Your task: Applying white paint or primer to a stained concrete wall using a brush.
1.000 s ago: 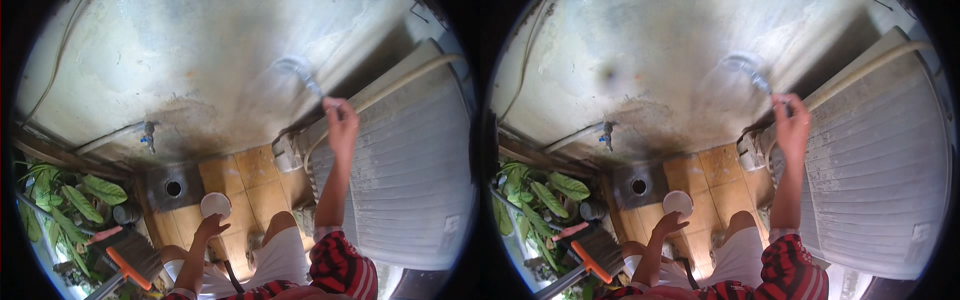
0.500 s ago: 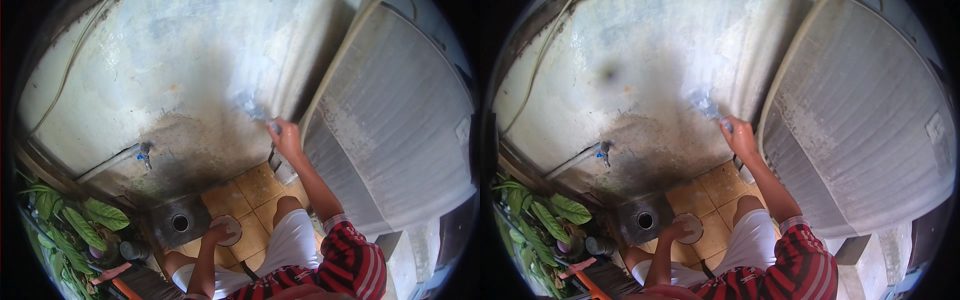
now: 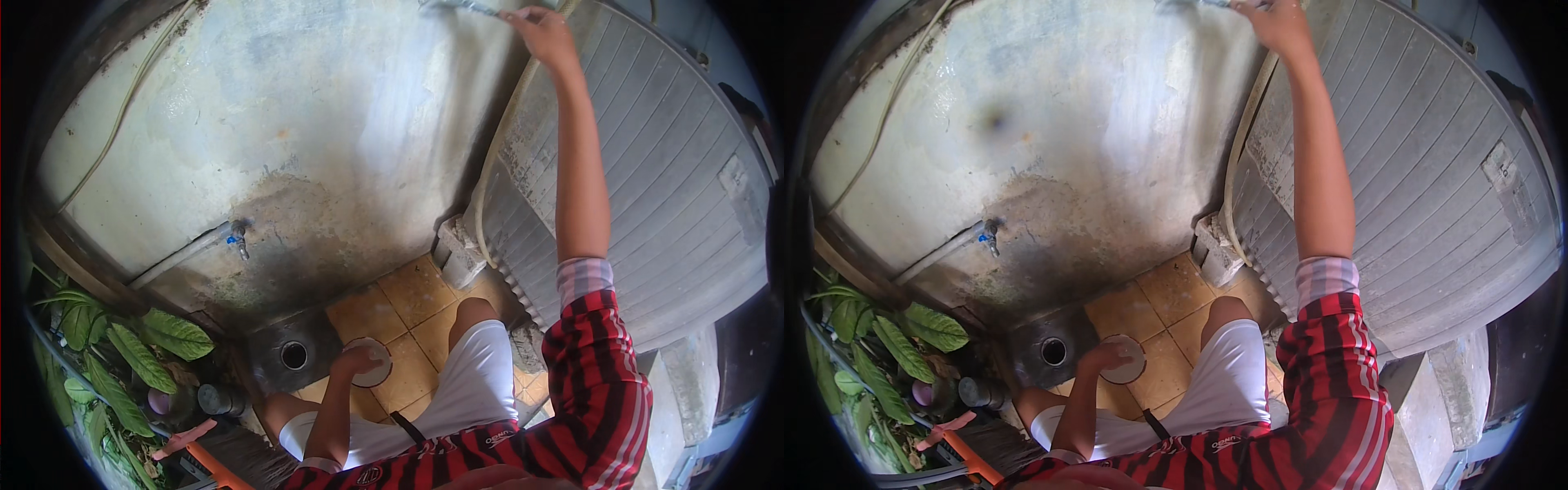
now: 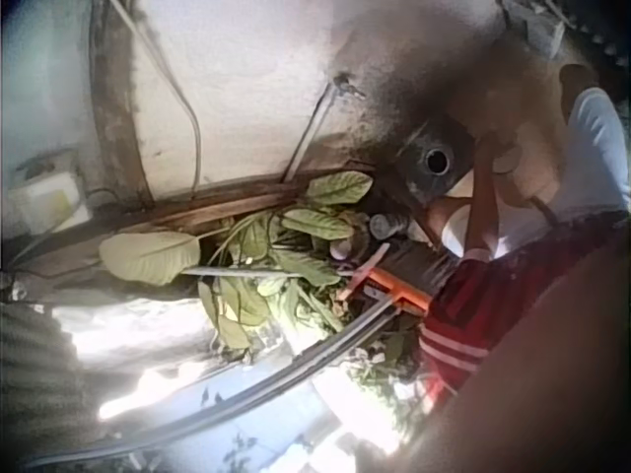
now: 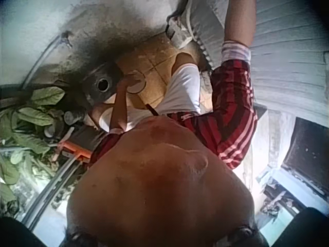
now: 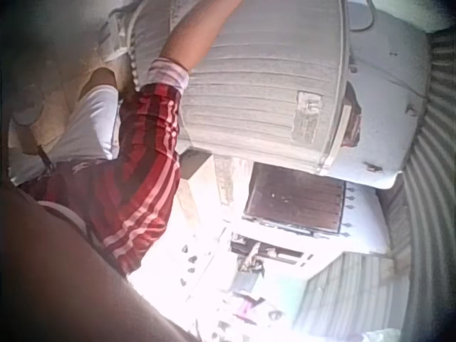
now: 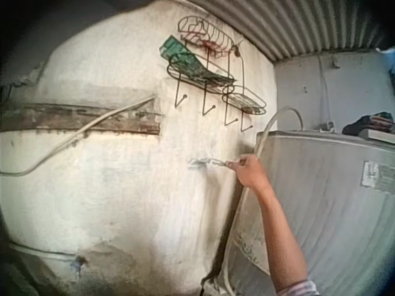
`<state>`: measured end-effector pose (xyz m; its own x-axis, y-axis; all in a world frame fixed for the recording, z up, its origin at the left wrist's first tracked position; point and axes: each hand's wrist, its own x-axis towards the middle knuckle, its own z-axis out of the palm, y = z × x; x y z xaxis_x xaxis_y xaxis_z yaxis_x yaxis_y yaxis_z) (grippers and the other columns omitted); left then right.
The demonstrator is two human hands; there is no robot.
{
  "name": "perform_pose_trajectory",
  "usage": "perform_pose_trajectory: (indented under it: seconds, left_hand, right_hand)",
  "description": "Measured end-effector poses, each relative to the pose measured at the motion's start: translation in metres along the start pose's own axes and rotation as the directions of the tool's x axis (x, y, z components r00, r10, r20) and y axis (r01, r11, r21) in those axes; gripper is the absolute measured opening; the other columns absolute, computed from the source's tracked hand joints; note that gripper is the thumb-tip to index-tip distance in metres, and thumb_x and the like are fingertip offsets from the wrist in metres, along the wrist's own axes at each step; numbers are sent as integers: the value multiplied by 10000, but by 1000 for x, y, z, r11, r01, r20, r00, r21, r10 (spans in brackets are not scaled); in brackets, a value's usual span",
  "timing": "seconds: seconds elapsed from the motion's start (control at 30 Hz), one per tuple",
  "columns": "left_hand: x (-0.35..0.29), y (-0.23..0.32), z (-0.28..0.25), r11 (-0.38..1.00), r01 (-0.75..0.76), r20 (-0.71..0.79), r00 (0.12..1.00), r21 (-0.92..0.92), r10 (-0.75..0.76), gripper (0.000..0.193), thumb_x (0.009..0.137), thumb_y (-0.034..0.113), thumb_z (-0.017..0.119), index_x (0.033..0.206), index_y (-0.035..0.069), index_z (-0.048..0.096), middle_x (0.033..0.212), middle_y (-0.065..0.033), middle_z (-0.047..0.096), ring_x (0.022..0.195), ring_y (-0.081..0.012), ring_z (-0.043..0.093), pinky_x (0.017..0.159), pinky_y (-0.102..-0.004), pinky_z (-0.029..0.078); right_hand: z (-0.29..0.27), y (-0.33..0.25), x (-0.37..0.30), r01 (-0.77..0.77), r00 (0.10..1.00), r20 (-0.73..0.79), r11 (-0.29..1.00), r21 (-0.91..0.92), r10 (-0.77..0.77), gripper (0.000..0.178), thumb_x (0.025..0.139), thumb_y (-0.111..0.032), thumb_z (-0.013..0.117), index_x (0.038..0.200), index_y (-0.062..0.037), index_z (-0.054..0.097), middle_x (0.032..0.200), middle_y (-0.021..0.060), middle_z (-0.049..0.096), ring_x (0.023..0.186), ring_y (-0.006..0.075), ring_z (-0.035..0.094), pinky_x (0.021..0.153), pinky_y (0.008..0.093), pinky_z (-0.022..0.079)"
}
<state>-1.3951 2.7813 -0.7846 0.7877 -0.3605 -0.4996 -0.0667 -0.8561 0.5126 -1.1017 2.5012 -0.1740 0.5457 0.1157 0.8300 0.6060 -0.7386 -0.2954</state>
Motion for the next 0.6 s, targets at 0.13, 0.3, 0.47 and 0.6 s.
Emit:
perform_pose_trajectory:
  seconds: [0.13,0.3,0.47,0.6]
  left_hand:
    - [-10,9,-14,999,-15,-31,999,-38,13,617,884,554,565,1232,52,652,1248,-217,627,1171,-363,593,1022,-410,450]
    - [-5,6,-9,999,-20,-54,998,-32,18,619,851,546,600,1163,18,683,1210,-196,655,1139,-353,614,1007,-405,461]
    - [4,-3,-4,997,-82,-111,990,7,83,616,844,549,601,1142,18,693,1199,-202,657,1125,-349,621,1002,-403,462]
    - [11,-9,6,996,-87,-99,991,-7,86,589,836,539,607,1120,32,704,1189,-198,660,1117,-350,622,997,-408,460]
  right_hand:
    - [17,-8,-21,-41,982,-184,999,11,43,329,856,-340,731,824,-18,676,585,100,572,540,176,480,512,355,387]
    - [104,-6,-137,62,975,-213,998,15,-57,237,940,-206,621,880,23,637,678,274,601,604,404,650,533,446,472]
    - [132,-9,-224,-52,998,37,991,123,48,214,930,-185,631,921,28,622,699,298,596,688,476,618,600,487,474]
    - [90,-14,-234,-157,899,413,988,-9,146,236,908,-221,674,901,15,668,697,267,614,671,410,637,653,463,489]
